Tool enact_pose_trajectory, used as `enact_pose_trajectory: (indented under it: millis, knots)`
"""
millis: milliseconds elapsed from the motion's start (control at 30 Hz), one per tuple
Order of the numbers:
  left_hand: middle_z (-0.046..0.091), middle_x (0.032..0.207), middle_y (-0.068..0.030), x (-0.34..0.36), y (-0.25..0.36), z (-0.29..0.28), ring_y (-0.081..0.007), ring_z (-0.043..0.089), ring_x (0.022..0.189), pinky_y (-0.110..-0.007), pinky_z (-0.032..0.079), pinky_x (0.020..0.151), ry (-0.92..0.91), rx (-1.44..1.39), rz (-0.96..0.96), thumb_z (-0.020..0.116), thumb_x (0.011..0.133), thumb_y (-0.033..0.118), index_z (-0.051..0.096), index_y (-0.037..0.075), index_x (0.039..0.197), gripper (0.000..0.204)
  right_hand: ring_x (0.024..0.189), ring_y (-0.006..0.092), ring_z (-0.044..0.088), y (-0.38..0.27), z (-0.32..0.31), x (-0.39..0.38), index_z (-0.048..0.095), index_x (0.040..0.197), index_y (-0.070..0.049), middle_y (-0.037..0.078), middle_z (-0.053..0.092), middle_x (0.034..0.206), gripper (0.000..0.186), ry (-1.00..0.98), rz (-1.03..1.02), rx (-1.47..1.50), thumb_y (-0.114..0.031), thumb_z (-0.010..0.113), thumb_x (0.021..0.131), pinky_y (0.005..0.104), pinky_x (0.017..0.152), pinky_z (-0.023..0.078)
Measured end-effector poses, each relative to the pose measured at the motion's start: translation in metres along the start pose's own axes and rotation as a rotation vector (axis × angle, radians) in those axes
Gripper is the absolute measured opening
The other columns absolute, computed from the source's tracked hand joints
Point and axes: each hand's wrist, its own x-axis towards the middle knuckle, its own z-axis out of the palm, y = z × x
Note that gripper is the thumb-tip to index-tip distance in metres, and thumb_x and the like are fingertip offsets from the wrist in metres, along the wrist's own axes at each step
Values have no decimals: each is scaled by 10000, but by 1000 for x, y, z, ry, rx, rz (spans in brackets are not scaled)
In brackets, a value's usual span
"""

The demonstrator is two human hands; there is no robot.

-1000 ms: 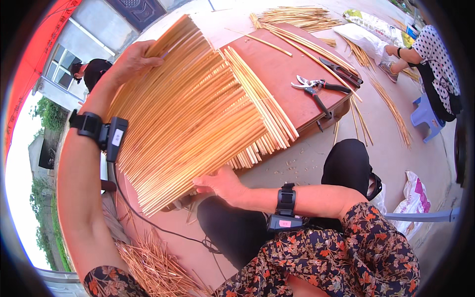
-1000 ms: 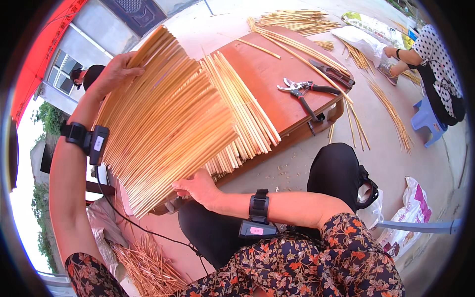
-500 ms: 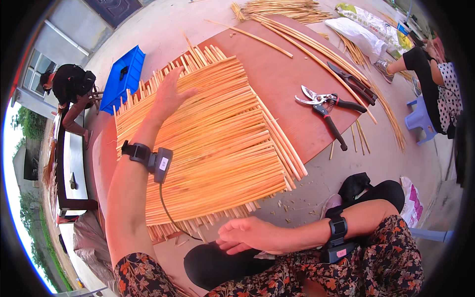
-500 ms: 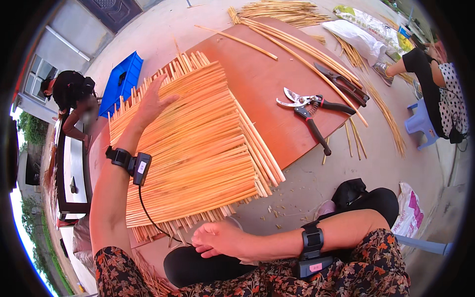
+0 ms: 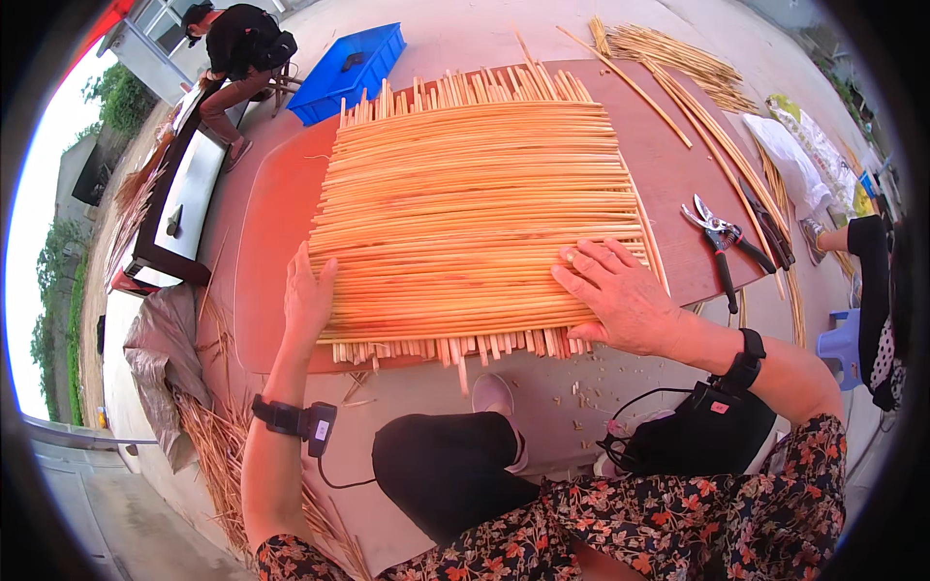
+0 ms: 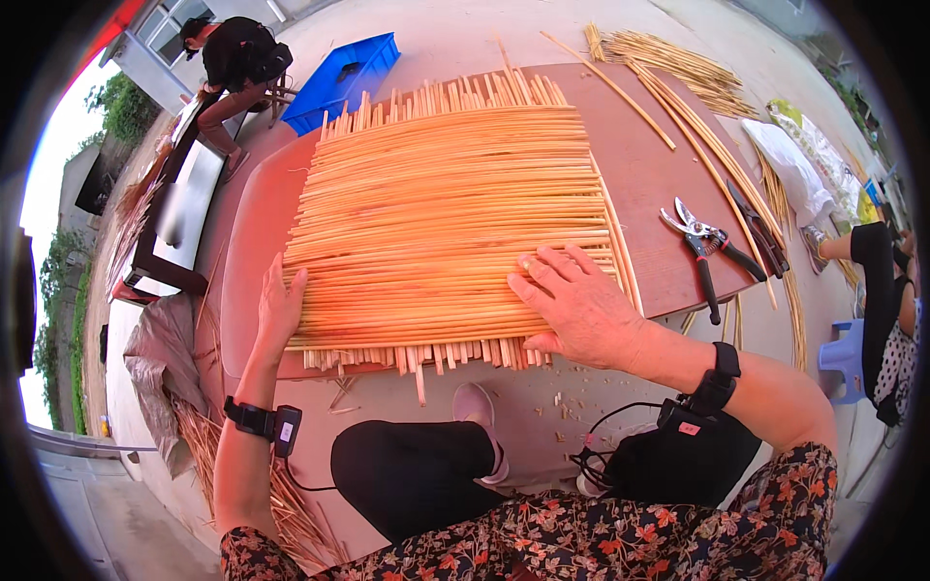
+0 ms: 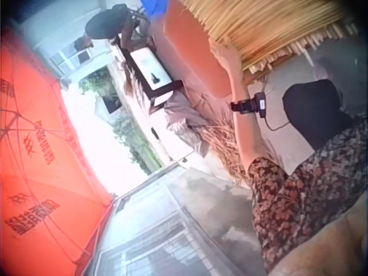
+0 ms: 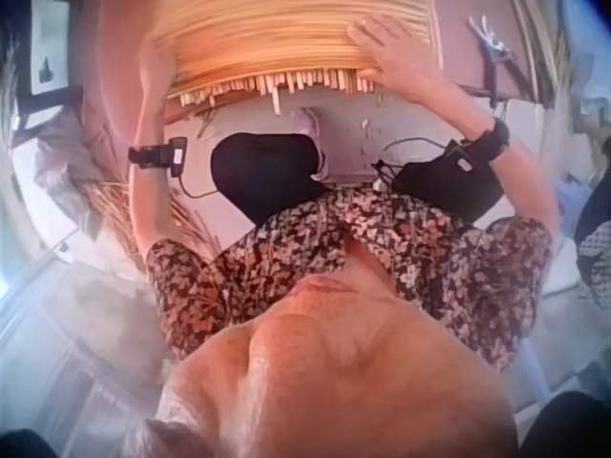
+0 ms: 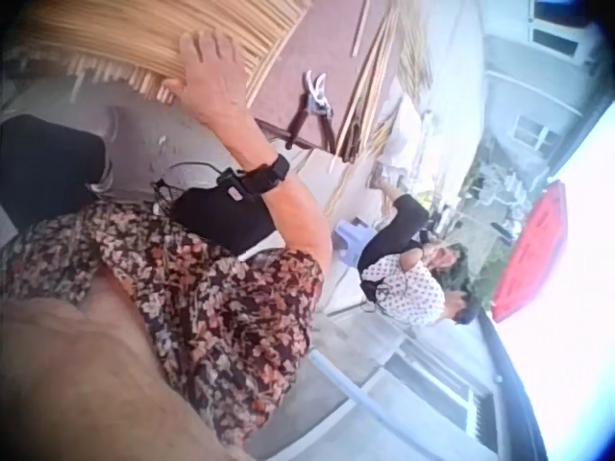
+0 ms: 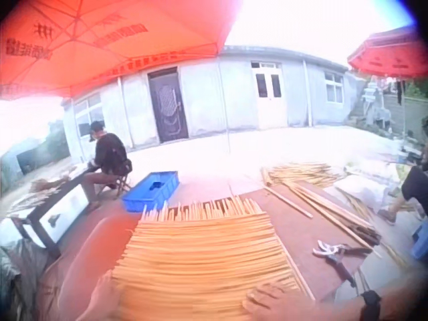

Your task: The person trims bundles of reeds with shears, lays them flat on a table to form a mat, and then threads a string through the reeds by hand to bind them together.

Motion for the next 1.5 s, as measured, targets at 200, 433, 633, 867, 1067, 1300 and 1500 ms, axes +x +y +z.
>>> enact_pose_trajectory:
  millis: [200, 433, 633, 867, 1067, 1300, 1500]
  knots:
    - [412, 1451, -230, -20, -36, -6, -355, 395, 1359, -419, 355, 1097, 36, 17, 66, 560, 962, 342, 381, -38, 1423, 624, 1330, 340, 412, -6, 1, 2, 458, 1377, -73, 161, 462, 1414, 651, -81, 46, -46, -332, 697, 830, 452, 1131, 308]
    - [361, 1499, -218, -26, -34, -16, -350, 397, 1366, -418, 366, 1091, -87, -56, 128, 553, 966, 336, 299, -7, 1476, 665, 1375, 366, 343, -3, -4, -7, 393, 1437, -75, 173, 373, 1487, 721, -82, 107, -95, -343, 685, 835, 465, 1145, 281]
    - [282, 1547, -210, -20, -42, -10, -349, 340, 1402, -420, 356, 1099, -16, -17, 266, 499, 995, 328, 257, 5, 1494, 643, 1436, 364, 240, -17, 9, -11, 320, 1490, -81, 184, 294, 1537, 780, -85, 169, -106, -498, 576, 882, 478, 1180, 190]
    - [237, 1574, -185, -24, -25, 10, -341, 280, 1432, -443, 258, 1151, -65, 159, 181, 425, 1015, 348, 272, 39, 1503, 597, 1450, 356, 216, 12, 17, -19, 293, 1496, -42, 194, 277, 1547, 801, -54, 176, -82, -588, 445, 930, 474, 1188, 155]
    - [228, 1581, -175, -28, -2, 9, -323, 221, 1460, -493, 170, 1174, -97, 253, 139, 409, 1019, 353, 268, 52, 1515, 597, 1422, 365, 269, 42, 15, -15, 322, 1463, -1, 217, 334, 1508, 774, 106, 225, -36, -585, 391, 961, 469, 1175, 192]
    - [225, 1586, -167, -25, 30, -4, -310, 196, 1472, -489, 139, 1185, -89, 420, 136, 464, 996, 333, 282, 46, 1510, 616, 1416, 390, 269, 108, 8, 19, 323, 1459, 5, 232, 334, 1501, 743, 128, 308, 74, -548, 418, 971, 471, 1162, 219]
    - [230, 1581, -172, -4, 73, 15, -333, 169, 1476, -528, 106, 1180, -151, 342, 378, 488, 978, 321, 273, 18, 1503, 643, 1453, 398, 192, 207, 9, 90, 293, 1494, -42, 205, 256, 1557, 737, 256, 604, 39, -512, 465, 953, 488, 1178, 164]
